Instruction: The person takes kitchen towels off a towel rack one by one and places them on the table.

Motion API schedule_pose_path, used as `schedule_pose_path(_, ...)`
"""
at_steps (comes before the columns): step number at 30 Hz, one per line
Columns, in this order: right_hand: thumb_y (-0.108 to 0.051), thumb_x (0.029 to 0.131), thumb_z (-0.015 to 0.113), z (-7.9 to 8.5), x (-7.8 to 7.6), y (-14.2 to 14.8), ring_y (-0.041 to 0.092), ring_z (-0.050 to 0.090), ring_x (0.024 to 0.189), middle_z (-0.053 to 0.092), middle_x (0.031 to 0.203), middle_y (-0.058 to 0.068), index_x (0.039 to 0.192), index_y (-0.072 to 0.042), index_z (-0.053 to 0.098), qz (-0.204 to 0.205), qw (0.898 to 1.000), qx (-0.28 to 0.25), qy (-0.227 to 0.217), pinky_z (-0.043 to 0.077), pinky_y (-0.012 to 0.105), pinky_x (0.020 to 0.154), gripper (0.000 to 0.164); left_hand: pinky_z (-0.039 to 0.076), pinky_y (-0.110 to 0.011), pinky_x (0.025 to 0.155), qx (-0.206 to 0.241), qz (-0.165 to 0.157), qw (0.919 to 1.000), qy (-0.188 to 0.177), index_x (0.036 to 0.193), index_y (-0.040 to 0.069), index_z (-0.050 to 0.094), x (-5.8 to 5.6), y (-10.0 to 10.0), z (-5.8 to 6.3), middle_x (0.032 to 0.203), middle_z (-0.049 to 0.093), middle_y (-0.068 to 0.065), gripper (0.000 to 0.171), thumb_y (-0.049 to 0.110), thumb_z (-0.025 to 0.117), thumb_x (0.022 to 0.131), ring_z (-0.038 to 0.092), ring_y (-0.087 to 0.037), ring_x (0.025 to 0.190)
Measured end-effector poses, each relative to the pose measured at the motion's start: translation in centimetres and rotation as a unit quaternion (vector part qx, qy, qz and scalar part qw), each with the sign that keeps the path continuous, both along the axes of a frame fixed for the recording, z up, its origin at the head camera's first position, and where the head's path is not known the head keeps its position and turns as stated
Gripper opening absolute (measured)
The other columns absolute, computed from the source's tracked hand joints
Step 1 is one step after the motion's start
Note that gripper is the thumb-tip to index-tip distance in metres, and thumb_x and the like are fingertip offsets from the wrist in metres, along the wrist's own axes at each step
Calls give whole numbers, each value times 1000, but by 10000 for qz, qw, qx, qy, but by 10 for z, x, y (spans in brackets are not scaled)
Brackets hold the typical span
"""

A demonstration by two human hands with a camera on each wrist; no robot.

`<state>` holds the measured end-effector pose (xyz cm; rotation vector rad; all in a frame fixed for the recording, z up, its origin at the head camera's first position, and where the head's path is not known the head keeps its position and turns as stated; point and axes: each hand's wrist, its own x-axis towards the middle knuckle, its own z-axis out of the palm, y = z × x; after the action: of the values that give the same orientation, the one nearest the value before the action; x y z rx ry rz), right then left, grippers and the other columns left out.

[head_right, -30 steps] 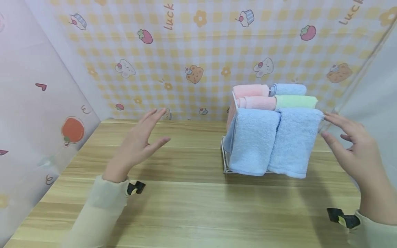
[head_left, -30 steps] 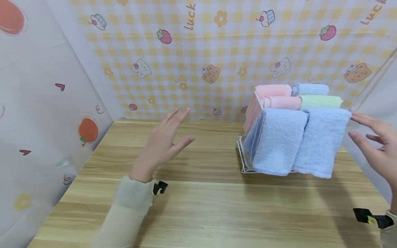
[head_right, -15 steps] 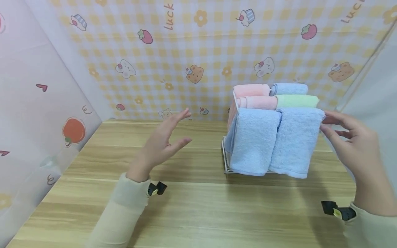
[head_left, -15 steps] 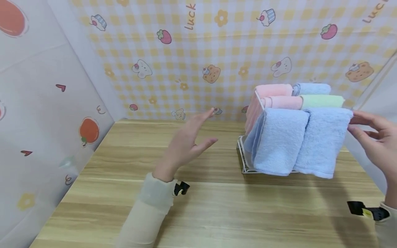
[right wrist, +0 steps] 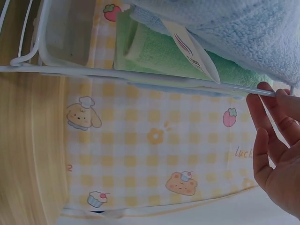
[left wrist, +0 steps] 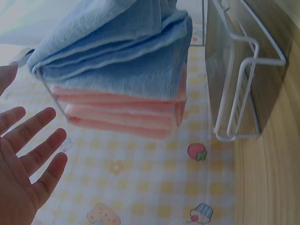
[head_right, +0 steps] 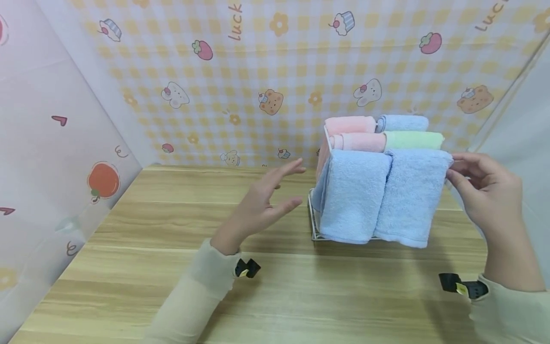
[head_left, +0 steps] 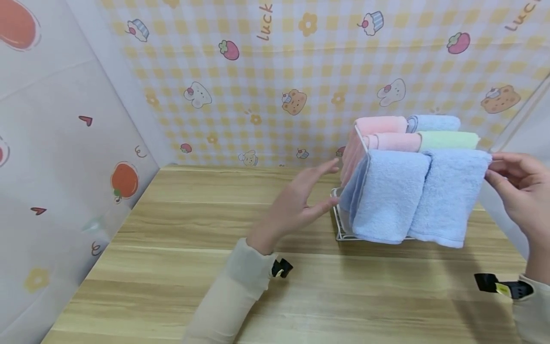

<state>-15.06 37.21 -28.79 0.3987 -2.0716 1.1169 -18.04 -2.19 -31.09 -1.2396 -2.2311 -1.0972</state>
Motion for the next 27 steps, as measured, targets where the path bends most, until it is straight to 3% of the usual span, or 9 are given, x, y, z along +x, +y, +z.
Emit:
schedule_pose_path(5,18,94,48,-1,0,0,-11,63,81,68,96,-26,122,6,65,217,9991,-369,23,48,3,81,35,36,-29,116,274,-237,9993,-3,151,7,37,-1,18,1,140,58,-9,67,23,69,94,50,-18,134)
schedule_pose_path(11,17,94,49,-3,1,-4,-7,64,83,70,96,-22,122,7,64,64,9972,-739,-40,48,4,83,33,39,-22,111,649,-489,9967,-60,151,7,37,-1,35,7,136,60,-8,65,18,68,95,52,-13,130)
schedule_pose_path(17,17,94,50,-7,0,-5,-5,65,84,71,96,-18,122,9,64,-20,9946,-1035,-38,49,5,83,33,46,-15,95,779,-500,9956,-143,148,6,40,0,49,15,124,62,-9,63,17,70,94,57,-14,115)
schedule_pose_path(20,15,94,51,-7,0,-6,-5,65,84,70,95,-20,124,8,64,-305,9945,-977,-198,49,5,83,33,49,-15,83,851,-489,9950,-192,147,5,41,0,55,16,115,62,-9,63,16,70,93,56,-14,105)
schedule_pose_path(22,13,95,52,-7,0,-8,-6,65,84,70,95,-22,125,8,63,-483,9944,-895,-285,49,5,83,33,49,-15,76,924,-473,9944,-207,147,6,41,-1,57,16,116,62,-8,62,16,70,93,55,-12,102)
schedule_pose_path(27,12,95,52,-8,1,-10,-7,64,84,69,95,-23,126,6,63,-629,9936,-865,-361,48,4,83,33,51,-15,72,1257,-432,9908,-267,145,4,44,-1,63,15,126,63,-12,60,13,71,92,57,-13,102)
